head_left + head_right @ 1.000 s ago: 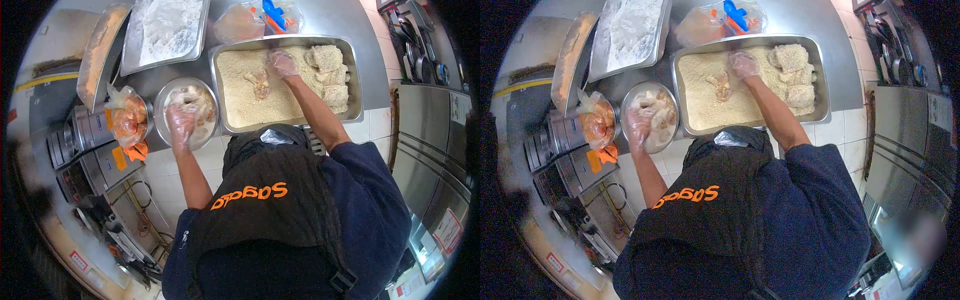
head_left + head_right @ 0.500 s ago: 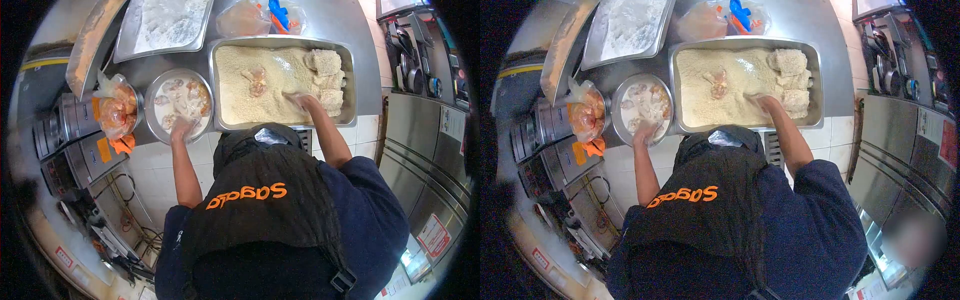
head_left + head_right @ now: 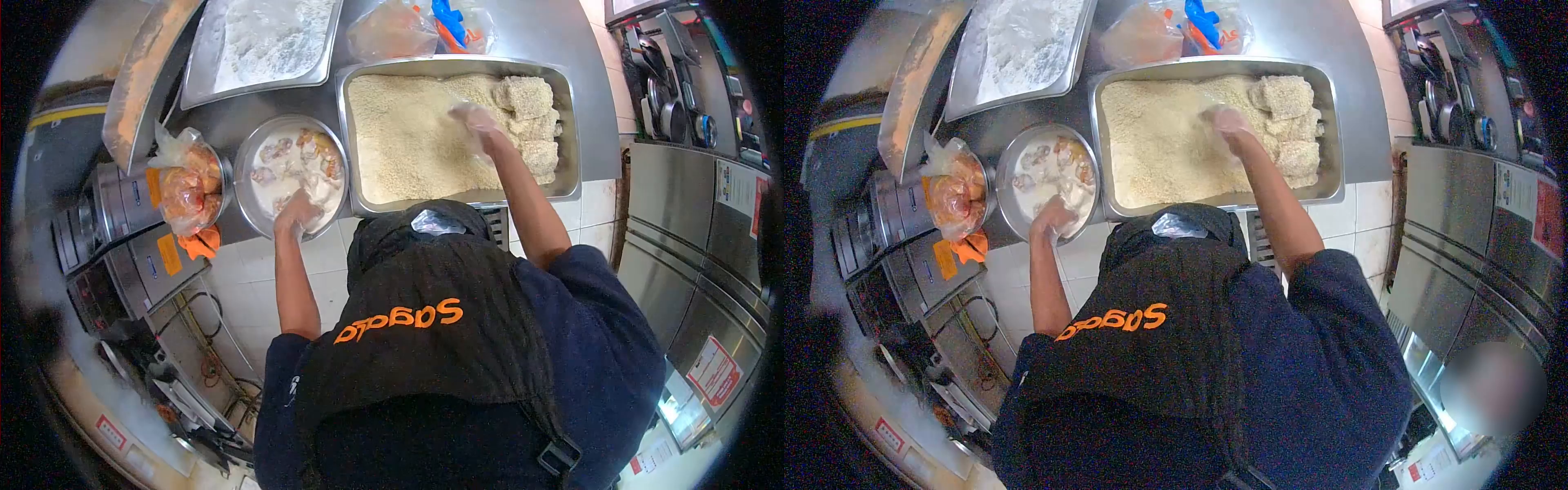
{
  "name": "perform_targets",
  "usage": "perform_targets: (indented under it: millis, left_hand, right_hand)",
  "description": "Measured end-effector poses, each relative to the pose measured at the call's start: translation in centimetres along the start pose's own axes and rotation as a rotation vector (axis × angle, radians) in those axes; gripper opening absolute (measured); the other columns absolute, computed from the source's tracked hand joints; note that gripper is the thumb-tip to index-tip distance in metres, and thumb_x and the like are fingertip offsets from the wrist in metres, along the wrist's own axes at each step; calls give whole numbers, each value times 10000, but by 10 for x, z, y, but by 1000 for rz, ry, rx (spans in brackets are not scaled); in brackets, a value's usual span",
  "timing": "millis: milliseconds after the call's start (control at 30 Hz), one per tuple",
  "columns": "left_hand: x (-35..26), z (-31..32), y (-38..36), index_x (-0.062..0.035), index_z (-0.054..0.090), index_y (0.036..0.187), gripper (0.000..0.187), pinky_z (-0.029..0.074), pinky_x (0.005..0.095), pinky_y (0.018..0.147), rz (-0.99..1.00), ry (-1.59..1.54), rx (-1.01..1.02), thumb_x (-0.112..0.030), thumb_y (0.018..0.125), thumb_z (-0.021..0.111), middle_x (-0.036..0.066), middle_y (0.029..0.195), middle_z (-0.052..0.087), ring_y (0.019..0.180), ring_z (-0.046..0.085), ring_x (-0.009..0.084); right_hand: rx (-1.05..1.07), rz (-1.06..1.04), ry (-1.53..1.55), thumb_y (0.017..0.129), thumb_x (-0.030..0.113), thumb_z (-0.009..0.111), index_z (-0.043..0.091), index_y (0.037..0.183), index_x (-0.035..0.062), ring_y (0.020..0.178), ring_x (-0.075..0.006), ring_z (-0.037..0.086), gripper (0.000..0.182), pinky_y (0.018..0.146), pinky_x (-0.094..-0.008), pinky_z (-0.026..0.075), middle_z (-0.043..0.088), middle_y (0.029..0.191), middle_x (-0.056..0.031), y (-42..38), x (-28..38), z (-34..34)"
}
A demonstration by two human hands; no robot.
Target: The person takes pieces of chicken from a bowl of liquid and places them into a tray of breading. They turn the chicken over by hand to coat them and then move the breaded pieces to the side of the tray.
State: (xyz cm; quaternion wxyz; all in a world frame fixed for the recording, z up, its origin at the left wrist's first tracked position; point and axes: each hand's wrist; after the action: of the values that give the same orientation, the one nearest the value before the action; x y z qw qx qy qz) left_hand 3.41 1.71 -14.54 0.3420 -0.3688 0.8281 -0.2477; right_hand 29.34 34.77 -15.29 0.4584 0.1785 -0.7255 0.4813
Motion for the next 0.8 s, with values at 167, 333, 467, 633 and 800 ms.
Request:
perform_targets:
  millis: [167, 333, 467, 633, 800]
  left_hand:
    - [-1, -25, -17, 124, 591, 917, 373, 472, 367, 744, -99, -99, 24, -85, 613, 644, 251, 878, 634, 841, 626, 301]
    - [7, -41, -34, 83, 599, 1007, 351, 480, 299, 722, 49, -621, -91, -36, 679, 635, 122, 922, 651, 824, 608, 171]
    - [-12, -51, -43, 50, 562, 1110, 321, 482, 284, 808, 28, -881, -300, -34, 801, 565, 107, 1048, 621, 961, 591, 159]
    - [1, -30, -22, 26, 533, 1152, 372, 509, 298, 792, 25, -1433, -312, -103, 813, 616, 102, 1072, 600, 938, 600, 179]
    - [1, -16, -11, 34, 524, 1143, 376, 543, 348, 734, 107, -1638, -305, -39, 786, 618, 115, 996, 606, 876, 613, 208]
  right_hand:
    - [-234, 76, -523, 799, 495, 523, 537, 1168, -10, 994, -336, 572, 626, 843, -406, 442, 555, 1150, -230, 80, 3, 29]
    - [-120, -54, -874, 791, 533, 517, 485, 1215, -7, 1004, -354, 557, 687, 871, -426, 431, 549, 1128, -252, 80, 39, 91]
    - [-206, -342, -1137, 797, 542, 497, 528, 1159, 88, 1157, -330, 436, 581, 958, -504, 339, 533, 1144, -218, 34, 23, 109]
    - [-299, -466, -1198, 814, 490, 500, 576, 1081, 78, 1119, -316, 460, 497, 941, -471, 355, 542, 1134, -176, 25, 22, 101]
    - [-366, -386, -1026, 864, 473, 418, 602, 1022, 67, 1012, -322, 527, 473, 924, -441, 356, 592, 1023, -176, 41, 18, 97]
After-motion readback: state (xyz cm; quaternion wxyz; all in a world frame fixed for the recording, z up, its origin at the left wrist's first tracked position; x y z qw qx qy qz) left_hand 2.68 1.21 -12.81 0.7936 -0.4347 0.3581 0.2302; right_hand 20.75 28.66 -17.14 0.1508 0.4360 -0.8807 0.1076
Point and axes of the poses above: each hand's wrist, its own y-axis towards the middle knuckle, its own z-axis out of the palm, x = y × z
